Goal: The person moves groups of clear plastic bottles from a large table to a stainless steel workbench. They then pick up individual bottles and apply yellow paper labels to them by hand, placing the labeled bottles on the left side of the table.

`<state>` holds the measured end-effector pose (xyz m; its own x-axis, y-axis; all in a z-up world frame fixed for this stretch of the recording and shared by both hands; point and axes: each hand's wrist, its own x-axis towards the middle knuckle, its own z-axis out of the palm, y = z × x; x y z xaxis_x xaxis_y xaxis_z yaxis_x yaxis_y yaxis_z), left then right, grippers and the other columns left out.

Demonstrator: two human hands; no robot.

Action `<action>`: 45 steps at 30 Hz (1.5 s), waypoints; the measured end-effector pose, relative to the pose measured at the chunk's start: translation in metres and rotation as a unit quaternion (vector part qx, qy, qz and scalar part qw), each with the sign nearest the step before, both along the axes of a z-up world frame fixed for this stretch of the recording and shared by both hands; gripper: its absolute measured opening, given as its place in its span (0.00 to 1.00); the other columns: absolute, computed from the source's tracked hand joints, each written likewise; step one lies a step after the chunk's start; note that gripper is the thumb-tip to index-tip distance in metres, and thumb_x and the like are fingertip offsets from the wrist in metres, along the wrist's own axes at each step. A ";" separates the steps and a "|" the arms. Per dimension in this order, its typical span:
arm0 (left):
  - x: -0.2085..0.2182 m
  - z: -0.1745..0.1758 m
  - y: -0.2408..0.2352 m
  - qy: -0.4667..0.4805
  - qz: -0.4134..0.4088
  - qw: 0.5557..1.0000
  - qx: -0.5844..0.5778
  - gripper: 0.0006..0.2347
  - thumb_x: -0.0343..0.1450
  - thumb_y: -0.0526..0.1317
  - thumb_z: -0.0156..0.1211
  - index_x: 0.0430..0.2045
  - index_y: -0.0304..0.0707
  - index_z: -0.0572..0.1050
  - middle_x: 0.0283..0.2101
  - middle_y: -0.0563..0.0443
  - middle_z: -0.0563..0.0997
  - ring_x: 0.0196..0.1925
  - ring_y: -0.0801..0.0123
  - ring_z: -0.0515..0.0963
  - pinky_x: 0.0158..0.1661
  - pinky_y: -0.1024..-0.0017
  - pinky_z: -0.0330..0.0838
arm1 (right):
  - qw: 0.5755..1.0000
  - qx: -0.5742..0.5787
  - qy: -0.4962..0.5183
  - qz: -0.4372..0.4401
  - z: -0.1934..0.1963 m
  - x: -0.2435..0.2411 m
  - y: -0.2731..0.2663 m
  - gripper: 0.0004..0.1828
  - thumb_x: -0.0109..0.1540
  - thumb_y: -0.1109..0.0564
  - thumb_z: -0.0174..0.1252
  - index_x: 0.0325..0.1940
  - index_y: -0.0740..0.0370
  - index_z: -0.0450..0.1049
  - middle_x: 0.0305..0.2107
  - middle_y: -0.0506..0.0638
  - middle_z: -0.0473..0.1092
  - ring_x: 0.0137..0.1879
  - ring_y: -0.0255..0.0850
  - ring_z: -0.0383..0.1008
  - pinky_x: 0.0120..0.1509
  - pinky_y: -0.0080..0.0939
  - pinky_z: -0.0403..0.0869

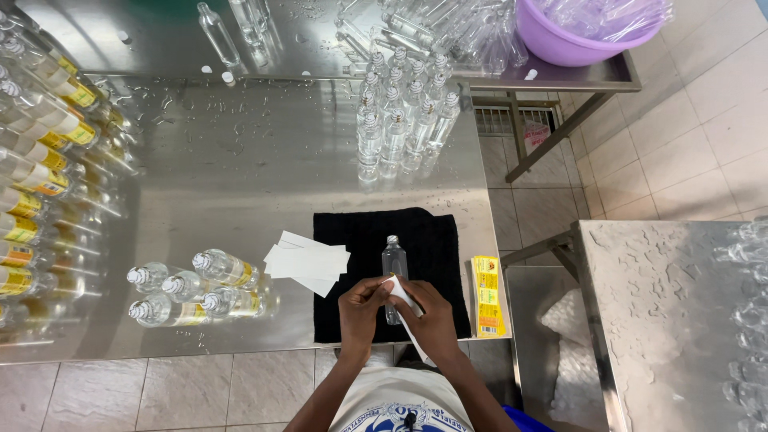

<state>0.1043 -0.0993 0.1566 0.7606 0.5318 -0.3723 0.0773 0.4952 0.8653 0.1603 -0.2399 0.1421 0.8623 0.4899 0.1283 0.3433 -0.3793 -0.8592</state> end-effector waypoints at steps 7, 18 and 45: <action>0.008 -0.021 -0.013 -0.016 -0.020 0.999 -0.042 0.11 0.71 0.36 0.72 0.43 0.26 0.86 0.34 0.40 0.90 0.33 0.61 0.89 0.43 0.69 0.86 | 0.988 0.114 0.061 -0.078 0.022 0.002 0.001 0.17 0.63 0.60 0.71 0.57 0.60 0.84 0.46 0.51 0.83 0.55 0.40 0.85 0.61 0.36 0.83; 0.016 -0.009 -0.014 0.022 -0.087 0.995 0.049 0.14 0.74 0.41 0.67 0.52 0.38 0.87 0.54 0.51 0.91 0.51 0.73 0.85 0.55 0.72 0.77 | 0.943 0.102 0.287 -0.133 0.001 0.028 -0.026 0.05 0.65 0.60 0.70 0.46 0.61 0.86 0.33 0.47 0.80 0.41 0.34 0.76 0.49 0.35 0.75; 0.011 0.009 -0.012 0.035 -0.091 0.995 0.029 0.20 0.69 0.34 0.74 0.57 0.34 0.82 0.51 0.43 0.91 0.50 0.65 0.90 0.46 0.72 0.86 | 0.988 -0.018 -0.149 0.046 -0.005 0.025 -0.028 0.25 0.68 0.56 0.67 0.70 0.58 0.74 0.67 0.54 0.72 0.72 0.50 0.75 0.73 0.51 0.76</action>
<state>0.1157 -0.1115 0.1657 0.8200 0.4097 -0.3996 0.2215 0.4165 0.8817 0.1857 -0.2677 0.1367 0.7408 0.5729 0.3507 0.6129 -0.3627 -0.7020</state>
